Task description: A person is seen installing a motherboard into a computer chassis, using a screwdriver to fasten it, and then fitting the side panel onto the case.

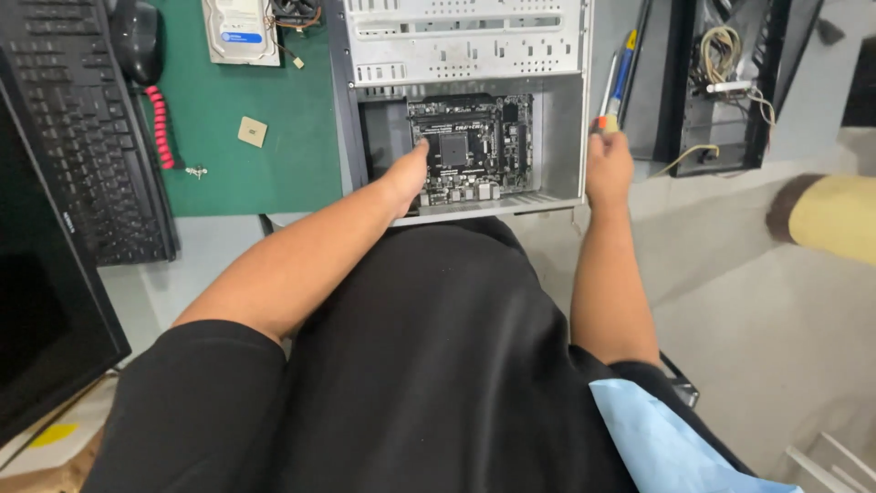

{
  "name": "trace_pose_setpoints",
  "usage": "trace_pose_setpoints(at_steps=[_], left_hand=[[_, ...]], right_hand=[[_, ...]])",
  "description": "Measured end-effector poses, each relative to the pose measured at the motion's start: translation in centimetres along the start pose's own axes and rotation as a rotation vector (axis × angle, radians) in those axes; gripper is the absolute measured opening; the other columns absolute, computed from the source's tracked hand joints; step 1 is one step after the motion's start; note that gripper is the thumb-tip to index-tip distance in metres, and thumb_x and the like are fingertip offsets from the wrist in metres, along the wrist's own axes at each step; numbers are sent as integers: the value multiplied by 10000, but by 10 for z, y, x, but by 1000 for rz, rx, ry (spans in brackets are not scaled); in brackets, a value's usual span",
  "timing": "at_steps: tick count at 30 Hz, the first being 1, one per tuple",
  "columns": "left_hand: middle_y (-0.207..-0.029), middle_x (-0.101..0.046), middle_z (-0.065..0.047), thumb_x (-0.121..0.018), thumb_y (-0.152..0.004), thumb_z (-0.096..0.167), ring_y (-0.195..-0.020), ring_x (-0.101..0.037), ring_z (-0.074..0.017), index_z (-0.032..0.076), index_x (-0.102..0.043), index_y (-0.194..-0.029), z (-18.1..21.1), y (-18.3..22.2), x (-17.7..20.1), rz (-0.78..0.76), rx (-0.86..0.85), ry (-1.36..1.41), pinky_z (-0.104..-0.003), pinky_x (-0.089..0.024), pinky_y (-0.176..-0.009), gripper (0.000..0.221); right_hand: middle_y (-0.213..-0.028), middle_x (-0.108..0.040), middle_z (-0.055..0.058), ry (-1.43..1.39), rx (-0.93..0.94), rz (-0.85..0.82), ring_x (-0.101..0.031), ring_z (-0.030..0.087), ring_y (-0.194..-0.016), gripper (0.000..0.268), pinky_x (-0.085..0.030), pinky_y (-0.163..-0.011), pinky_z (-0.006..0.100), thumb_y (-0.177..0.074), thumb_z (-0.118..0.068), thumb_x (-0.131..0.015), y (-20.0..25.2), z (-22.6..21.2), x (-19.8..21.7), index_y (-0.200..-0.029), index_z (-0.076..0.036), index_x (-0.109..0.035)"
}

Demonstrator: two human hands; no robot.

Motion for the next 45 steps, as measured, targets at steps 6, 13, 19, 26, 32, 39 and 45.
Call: trace_pose_setpoints(at_steps=[6, 13, 19, 26, 32, 39, 45], left_hand=[[-1496, -21, -168, -238, -950, 430, -1382, 19, -283, -26, -111, -1409, -5, -11, -4, -38, -33, 55, -442, 11, -1124, 658], [-1503, 70, -114, -135, -938, 492, -1377, 91, -269, 83, 7, -1440, -5, -1, -2, -171, 100, 102, -452, 51, -1107, 663], [-1502, 117, -86, -78, -905, 516, -1385, 59, -257, 92, 1, -1435, 10, 31, -5, 29, 75, 318, -403, 30, -1129, 684], [-1505, -152, -29, -151, -732, 602, -1376, -153, -237, 179, -197, -1434, 40, 25, 5, 140, 202, 366, -478, -97, -1091, 821], [-630, -490, -5, -341, -836, 399, -621, -428, -143, 122, -527, -729, 45, 22, 16, -26, -378, -392, -336, -341, -613, 351], [-702, -571, -21, -439, -923, 199, -606, -541, -265, 129, -615, -823, 46, 40, 57, 302, -1578, -1259, -386, -389, -612, 215], [-709, -569, -3, -427, -931, 182, -531, -499, -241, 109, -614, -843, 44, 37, 61, 295, -1617, -1117, -359, -351, -532, 219]], right_hand=[[-672, -496, 1, -445, 96, 183, -470, 77, -591, 207, -415, -509, 186, -968, -220, -460, 96, -30, 54, -1118, -106, -548], [-661, -471, 104, -307, 478, 290, -481, 166, -593, 246, -404, -526, 256, -968, -141, -566, 183, -87, 81, -1178, -22, -612], [-806, -617, 96, -45, 614, -49, -594, 320, -780, 199, -449, -733, 367, -826, -158, -613, 189, -126, 46, -1009, -100, -665], [-742, -620, 32, 268, 752, -8, -591, 237, -648, 181, -448, -525, 351, -733, -206, -611, 195, -151, 1, -836, -78, -685], [-629, -546, 3, 336, 830, 33, -552, 218, -574, 132, -411, -479, 363, -764, -240, -657, 189, -157, -9, -790, -115, -692], [-635, -570, -20, 353, 823, 10, -546, 187, -558, 124, -406, -448, 333, -778, -236, -641, 190, -163, -14, -772, -126, -698], [-656, -582, -6, 351, 839, 26, -538, 195, -537, 130, -407, -458, 338, -781, -226, -649, 190, -166, -15, -780, -104, -695]])
Point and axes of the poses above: each hand's wrist, its own y-axis away from the middle knuckle, its own x-axis out of the back of the hand, z = x × y, the point moved 2 cm from there along -y, towards the middle knuckle
